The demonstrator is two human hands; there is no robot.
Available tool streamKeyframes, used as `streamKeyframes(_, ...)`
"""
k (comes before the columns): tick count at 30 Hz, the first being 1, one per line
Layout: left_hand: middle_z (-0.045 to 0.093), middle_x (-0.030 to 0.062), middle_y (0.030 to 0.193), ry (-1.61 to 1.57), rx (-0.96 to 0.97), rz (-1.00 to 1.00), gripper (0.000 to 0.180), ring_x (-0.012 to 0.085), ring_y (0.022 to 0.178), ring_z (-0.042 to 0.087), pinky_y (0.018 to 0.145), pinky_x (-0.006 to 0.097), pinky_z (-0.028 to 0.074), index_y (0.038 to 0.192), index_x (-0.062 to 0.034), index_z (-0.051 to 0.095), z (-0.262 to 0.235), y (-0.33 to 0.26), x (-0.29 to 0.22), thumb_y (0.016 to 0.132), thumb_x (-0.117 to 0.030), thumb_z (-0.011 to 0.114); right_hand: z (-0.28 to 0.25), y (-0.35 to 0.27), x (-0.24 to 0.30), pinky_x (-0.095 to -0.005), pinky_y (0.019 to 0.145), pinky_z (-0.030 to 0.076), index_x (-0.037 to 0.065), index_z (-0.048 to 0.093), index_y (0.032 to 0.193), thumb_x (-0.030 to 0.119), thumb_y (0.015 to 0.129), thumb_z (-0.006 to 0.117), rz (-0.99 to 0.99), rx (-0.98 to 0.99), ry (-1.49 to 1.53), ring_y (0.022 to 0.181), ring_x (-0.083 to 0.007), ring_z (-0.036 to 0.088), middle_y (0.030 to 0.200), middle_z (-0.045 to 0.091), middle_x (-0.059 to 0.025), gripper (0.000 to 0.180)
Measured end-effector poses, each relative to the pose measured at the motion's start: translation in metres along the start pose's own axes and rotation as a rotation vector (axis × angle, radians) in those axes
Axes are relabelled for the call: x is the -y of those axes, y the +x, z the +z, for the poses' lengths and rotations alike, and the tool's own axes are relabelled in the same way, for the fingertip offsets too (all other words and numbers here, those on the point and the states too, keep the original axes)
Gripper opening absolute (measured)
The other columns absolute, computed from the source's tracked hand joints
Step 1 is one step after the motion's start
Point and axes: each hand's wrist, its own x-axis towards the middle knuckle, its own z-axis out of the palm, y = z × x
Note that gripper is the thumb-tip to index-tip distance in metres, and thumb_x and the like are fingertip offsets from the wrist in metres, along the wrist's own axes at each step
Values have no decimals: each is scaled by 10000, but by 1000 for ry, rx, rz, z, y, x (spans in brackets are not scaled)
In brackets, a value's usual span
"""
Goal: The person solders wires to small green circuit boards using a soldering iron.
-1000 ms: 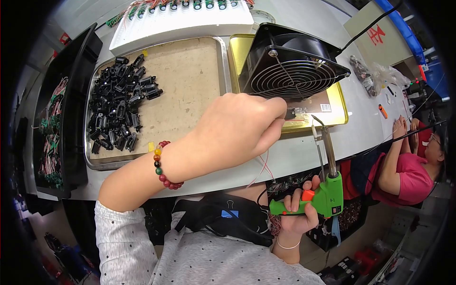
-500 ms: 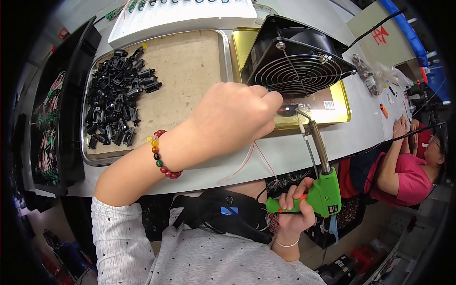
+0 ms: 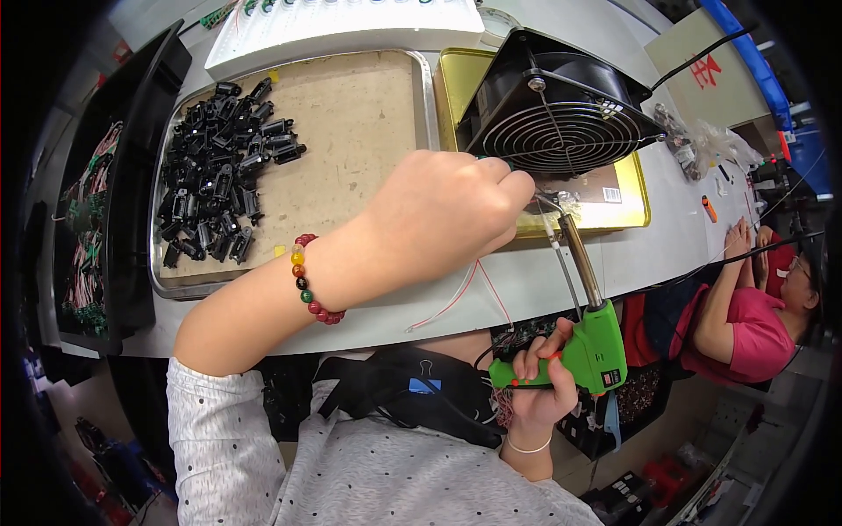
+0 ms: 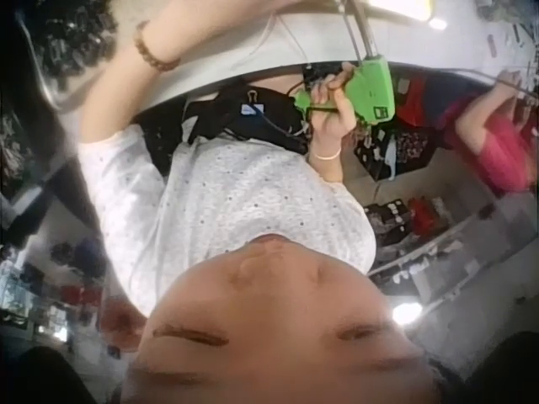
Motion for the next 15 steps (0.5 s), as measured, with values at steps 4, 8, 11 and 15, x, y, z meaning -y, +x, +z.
streamKeyframes(4,495,69,551,4,-1,1,137,238,482,538,417,330,433,631,-50,469,1,-1,0,667,-85,597,0,-1,0,-243,499,374,-29,405,1180,94,775,505,-8,-20,-43,565,-104,400,827,485,-47,435)
streamKeyframes(8,487,71,547,26,-12,8,144,237,483,537,416,330,432,625,-49,461,3,-1,-1,668,-82,595,1,-1,-1,-246,499,373,-28,408,1175,86,769,513,-44,-33,-112,566,-102,399,822,484,-42,435)
streamKeyframes(11,484,72,546,41,-11,14,147,237,482,535,415,331,431,623,-49,458,3,-1,-1,669,-82,593,3,-2,-2,-246,502,372,-27,414,1170,78,763,520,-52,-64,-151,566,-101,400,819,483,-39,433)
streamKeyframes(15,484,72,546,45,-18,19,144,236,480,534,413,331,429,623,-49,460,3,-1,-1,669,-82,592,4,-3,-2,-247,504,372,-25,417,1170,75,761,522,-58,-78,-168,566,-100,402,820,484,-38,434)
